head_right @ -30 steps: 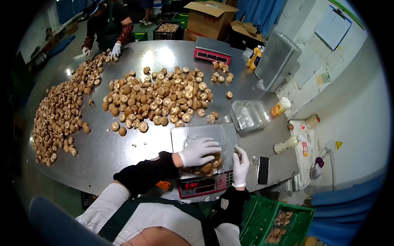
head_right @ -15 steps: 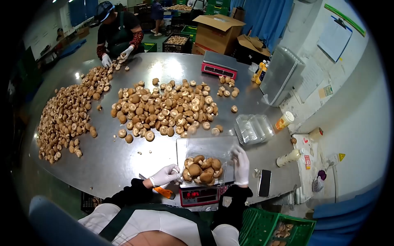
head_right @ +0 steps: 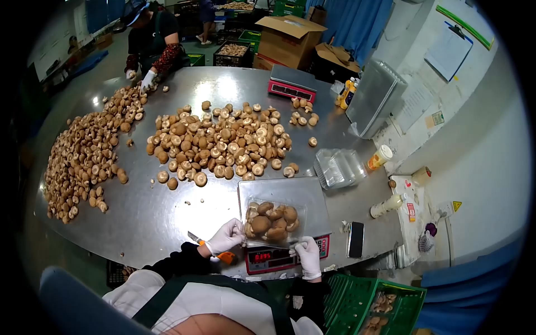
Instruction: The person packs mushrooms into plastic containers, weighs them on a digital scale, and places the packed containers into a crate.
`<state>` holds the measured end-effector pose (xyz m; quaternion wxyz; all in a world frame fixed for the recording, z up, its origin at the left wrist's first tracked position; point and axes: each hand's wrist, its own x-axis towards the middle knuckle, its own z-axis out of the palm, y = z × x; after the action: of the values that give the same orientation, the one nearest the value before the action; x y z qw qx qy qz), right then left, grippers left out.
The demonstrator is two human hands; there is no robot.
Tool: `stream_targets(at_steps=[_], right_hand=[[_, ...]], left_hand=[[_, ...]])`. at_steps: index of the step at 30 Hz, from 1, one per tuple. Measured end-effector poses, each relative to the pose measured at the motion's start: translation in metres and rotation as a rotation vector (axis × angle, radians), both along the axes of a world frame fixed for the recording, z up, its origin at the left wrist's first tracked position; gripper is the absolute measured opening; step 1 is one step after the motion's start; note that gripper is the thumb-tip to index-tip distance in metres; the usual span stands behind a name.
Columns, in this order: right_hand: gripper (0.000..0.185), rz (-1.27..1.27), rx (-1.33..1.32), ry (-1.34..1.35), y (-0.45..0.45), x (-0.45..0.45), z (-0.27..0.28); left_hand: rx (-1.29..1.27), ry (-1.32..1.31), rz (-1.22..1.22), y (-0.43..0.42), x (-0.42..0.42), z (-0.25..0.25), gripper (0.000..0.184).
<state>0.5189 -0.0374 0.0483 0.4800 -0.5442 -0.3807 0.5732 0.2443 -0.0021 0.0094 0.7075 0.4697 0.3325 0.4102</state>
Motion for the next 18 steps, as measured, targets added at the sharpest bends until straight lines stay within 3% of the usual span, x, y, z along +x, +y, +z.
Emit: stream_targets(at_steps=[3,4,5,7,9,11,13,16,18], right_hand=[[0.016,0.011,0.078,-0.135,-0.009,-0.016,0.002],[0.017,0.008,0.224,-0.147,-0.013,-0.021,-0.001],[0.018,0.004,0.366,-0.158,-0.017,-0.026,-0.003],[0.017,0.008,0.339,-0.264,-0.021,-0.028,-0.002],[0.021,0.027,0.464,-0.632,-0.019,-0.036,0.004],[0.025,0.001,0.605,-0.632,-0.015,-0.037,-0.001],[0.029,-0.052,0.95,-0.739,-0.016,-0.052,0.026],[0.024,-0.052,0.936,-0.687,-0.03,-0.058,0.035],[0.022,-0.07,0.852,-0.688,-0.039,-0.065,0.052]], left_hand=[[0.109,0.16,-0.04,0.002,-0.019,-0.002,0.018],[0.107,0.081,-0.103,0.003,-0.027,-0.003,0.035],[0.1,0.085,-0.106,-0.001,-0.033,-0.004,0.035],[0.035,0.202,-0.221,-0.004,-0.047,0.044,0.066],[0.349,0.355,-0.238,0.006,-0.05,0.051,0.089],[0.496,0.406,-0.156,0.009,-0.052,0.048,0.091],[0.467,0.405,-0.165,0.015,-0.054,0.031,0.095],[0.509,0.075,-0.18,0.017,-0.046,0.001,0.097],[0.412,0.072,-0.241,0.015,-0.041,-0.001,0.097]])
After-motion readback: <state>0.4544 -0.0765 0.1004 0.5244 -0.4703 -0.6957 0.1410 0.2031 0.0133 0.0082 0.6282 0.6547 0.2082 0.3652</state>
